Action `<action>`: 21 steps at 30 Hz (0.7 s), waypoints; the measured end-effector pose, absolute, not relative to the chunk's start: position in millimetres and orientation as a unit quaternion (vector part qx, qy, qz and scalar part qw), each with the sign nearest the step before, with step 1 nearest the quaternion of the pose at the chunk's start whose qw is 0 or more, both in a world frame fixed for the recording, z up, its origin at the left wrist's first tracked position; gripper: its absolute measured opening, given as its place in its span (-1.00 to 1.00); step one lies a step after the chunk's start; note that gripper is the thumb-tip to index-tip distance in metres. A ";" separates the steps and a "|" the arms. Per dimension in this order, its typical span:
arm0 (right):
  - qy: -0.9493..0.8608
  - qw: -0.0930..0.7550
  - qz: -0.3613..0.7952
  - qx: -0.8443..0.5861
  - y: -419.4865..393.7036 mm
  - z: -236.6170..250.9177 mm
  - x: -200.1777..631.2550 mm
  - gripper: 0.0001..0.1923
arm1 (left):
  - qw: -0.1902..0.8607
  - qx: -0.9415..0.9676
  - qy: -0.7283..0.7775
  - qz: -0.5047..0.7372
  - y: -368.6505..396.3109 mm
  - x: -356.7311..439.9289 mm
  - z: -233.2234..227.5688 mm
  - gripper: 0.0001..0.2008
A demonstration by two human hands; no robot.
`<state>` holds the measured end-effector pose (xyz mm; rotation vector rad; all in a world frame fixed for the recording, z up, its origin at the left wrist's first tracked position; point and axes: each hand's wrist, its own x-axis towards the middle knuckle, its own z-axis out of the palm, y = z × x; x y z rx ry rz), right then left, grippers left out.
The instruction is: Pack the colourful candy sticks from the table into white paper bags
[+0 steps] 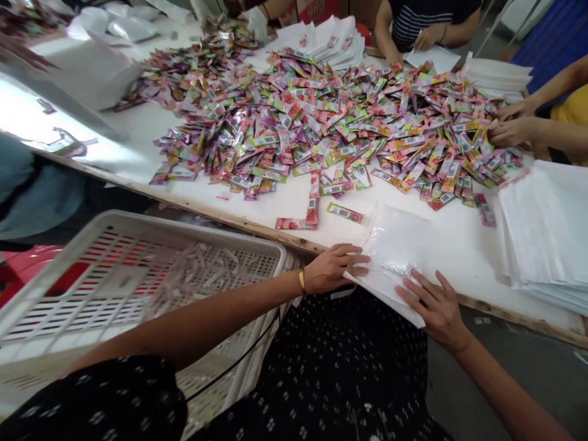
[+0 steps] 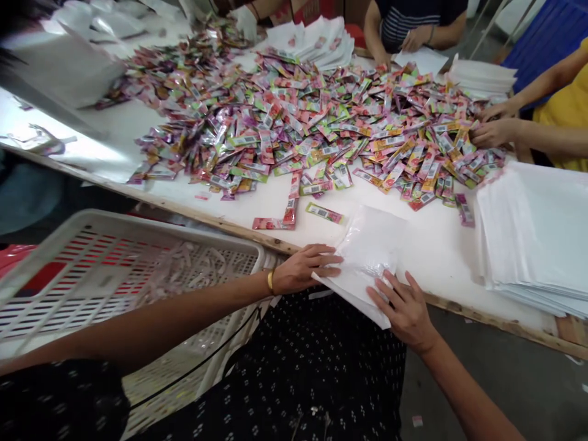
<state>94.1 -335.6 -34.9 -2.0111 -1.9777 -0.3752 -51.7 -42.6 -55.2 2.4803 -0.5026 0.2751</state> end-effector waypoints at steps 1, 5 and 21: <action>-0.678 0.165 -0.121 -0.706 -334.2 -33.0 93.5 -0.62 | 0.311 0.932 -0.157 0.099 -46.0 -50.2 -50.8 -0.68; -0.568 0.267 -0.127 -0.768 -327.7 -34.7 86.2 -0.80 | 0.365 0.928 0.004 0.068 -58.5 -42.6 -35.4 -0.70; -0.276 0.329 0.002 -0.903 -314.6 -45.5 70.7 -0.48 | 0.288 0.926 0.244 0.007 -85.0 -18.3 -21.6 -0.80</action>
